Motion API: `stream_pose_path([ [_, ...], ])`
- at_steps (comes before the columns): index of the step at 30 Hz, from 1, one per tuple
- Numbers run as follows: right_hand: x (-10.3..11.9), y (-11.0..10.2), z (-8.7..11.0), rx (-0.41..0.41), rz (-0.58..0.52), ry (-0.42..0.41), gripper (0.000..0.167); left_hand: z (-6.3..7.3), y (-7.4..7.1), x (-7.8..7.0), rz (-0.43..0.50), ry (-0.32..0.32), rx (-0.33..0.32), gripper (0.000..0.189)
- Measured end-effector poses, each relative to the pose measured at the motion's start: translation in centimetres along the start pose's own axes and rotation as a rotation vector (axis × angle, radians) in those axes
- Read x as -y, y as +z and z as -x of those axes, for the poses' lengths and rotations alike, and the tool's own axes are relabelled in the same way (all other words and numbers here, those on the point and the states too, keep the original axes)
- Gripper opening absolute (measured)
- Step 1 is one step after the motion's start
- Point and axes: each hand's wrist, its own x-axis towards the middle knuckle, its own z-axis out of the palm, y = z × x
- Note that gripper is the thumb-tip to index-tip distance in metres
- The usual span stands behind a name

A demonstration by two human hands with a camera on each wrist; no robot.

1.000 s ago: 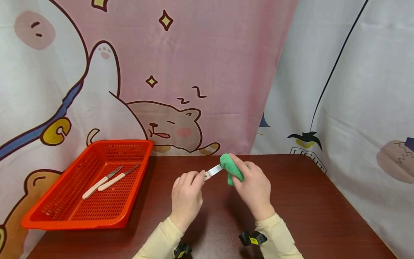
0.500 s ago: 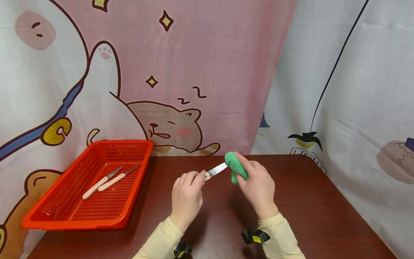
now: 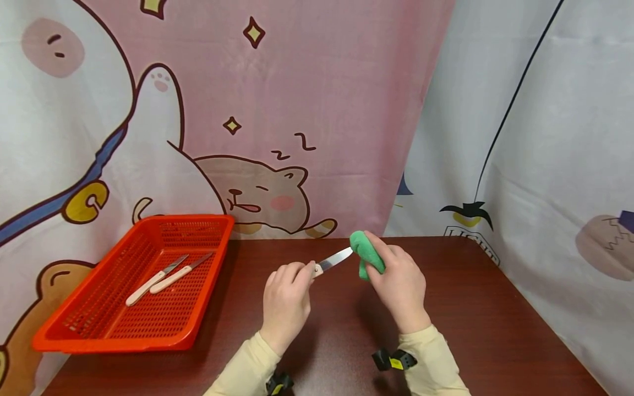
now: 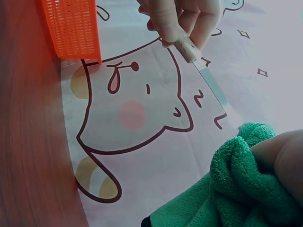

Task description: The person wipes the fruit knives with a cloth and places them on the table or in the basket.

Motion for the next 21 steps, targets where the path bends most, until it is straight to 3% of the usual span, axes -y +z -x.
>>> stream_pose_path([
  [11,-1.0,-0.9,-0.2,-0.021,-0.001,0.055,0.060,-0.3,-0.2,0.2,-0.010,-0.010,-0.004,0.031],
  [21,0.0,-2.2,-0.5,-0.148,-0.064,-0.021,0.063,-0.1,0.0,0.7,-0.057,-0.059,0.008,0.027],
])
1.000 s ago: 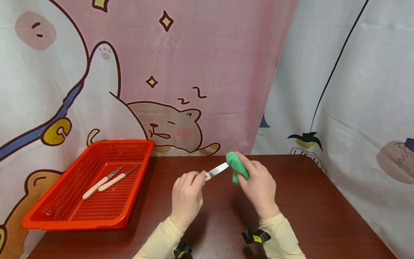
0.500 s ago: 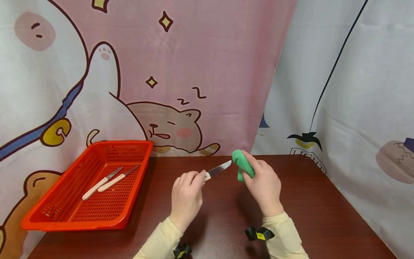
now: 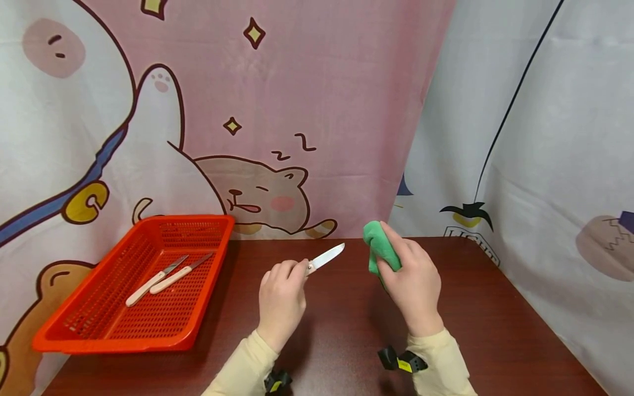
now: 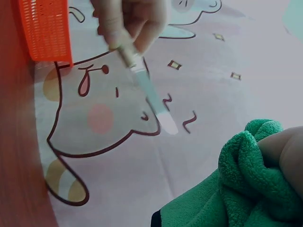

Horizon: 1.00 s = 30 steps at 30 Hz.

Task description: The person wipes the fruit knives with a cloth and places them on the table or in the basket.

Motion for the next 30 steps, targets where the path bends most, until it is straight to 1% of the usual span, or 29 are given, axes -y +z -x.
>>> stream_pose_path([
  [4,0.7,-0.5,0.0,-0.035,-0.024,-0.038,0.063,0.0,0.1,0.2,-0.015,-0.024,0.015,0.027],
  [7,1.2,-0.6,0.1,-0.038,-0.043,-0.062,0.065,0.1,0.1,0.3,-0.019,-0.037,0.029,0.028],
  [10,1.9,-0.4,0.3,-0.037,-0.060,-0.104,0.065,0.1,0.1,0.4,-0.022,-0.045,0.041,0.028],
  [14,3.0,0.7,0.9,-0.002,-0.060,-0.178,0.065,0.1,0.1,0.4,-0.025,-0.051,0.049,0.029],
  [17,3.7,1.7,1.6,0.044,-0.047,-0.218,0.066,0.1,0.0,0.2,-0.029,-0.051,0.047,0.030],
  [21,4.2,2.9,2.2,0.073,-0.033,-0.256,0.070,0.0,-0.1,0.1,-0.026,-0.043,0.040,0.030],
  [25,4.4,3.6,2.7,0.093,-0.027,-0.271,0.072,0.0,-0.1,-0.1,-0.015,-0.030,0.030,0.031],
  [30,4.4,4.1,3.1,0.119,-0.018,-0.263,0.072,0.1,-0.3,-0.4,-0.005,-0.024,0.026,0.029],
])
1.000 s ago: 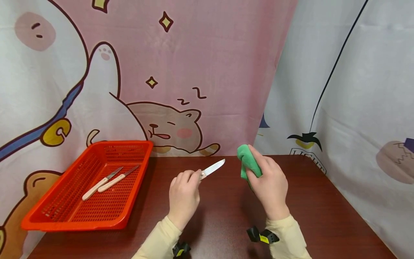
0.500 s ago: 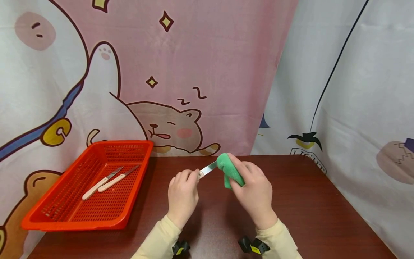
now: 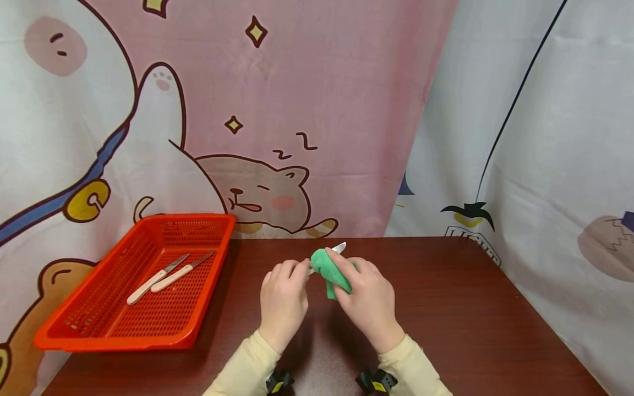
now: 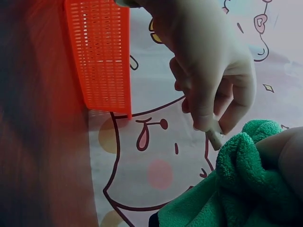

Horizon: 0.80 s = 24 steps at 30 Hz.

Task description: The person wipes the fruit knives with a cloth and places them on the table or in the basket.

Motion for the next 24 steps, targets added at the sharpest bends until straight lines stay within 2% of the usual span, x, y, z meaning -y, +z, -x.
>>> stream_pose_path([
  [19,-0.7,0.7,0.2,0.014,0.024,0.008,0.073,0.1,0.1,-0.4,0.013,0.031,-0.010,0.031],
  [24,-1.1,0.5,0.1,0.013,0.027,0.036,0.069,0.2,0.2,-0.3,0.014,0.032,-0.010,0.031],
])
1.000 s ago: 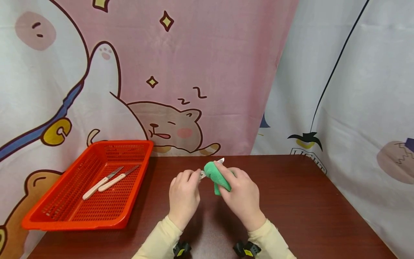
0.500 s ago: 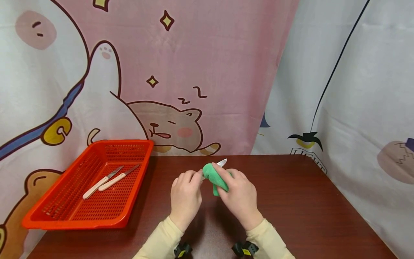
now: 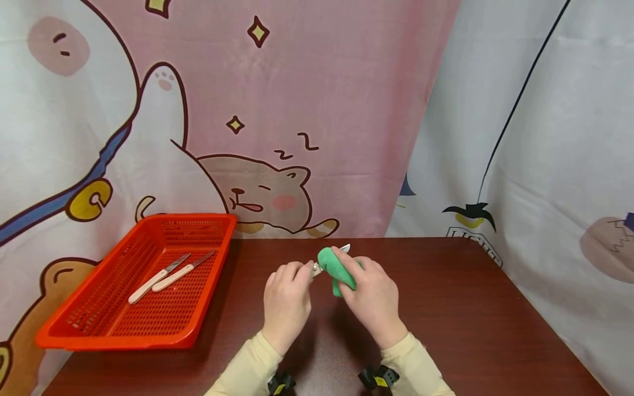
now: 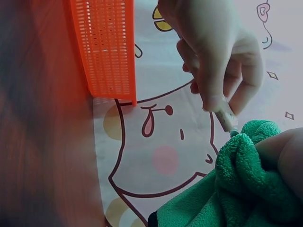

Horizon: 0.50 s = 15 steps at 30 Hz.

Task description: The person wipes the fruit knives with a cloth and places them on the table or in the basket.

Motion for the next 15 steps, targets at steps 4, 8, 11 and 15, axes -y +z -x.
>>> stream_pose_path([
  [4,-0.5,-0.2,-0.1,0.012,0.008,0.029,0.067,0.0,-0.1,0.1,-0.002,0.000,-0.007,0.031],
  [8,-1.0,-0.4,-0.2,0.021,0.016,0.059,0.067,0.1,-0.2,0.1,0.002,0.004,-0.019,0.031],
  [11,-1.3,-0.7,-0.2,0.024,0.022,0.081,0.067,0.1,-0.3,0.1,0.010,0.007,-0.022,0.030],
  [15,-1.8,-1.0,-0.3,0.039,0.029,0.112,0.066,0.2,-0.7,0.1,0.013,0.009,-0.017,0.029],
])
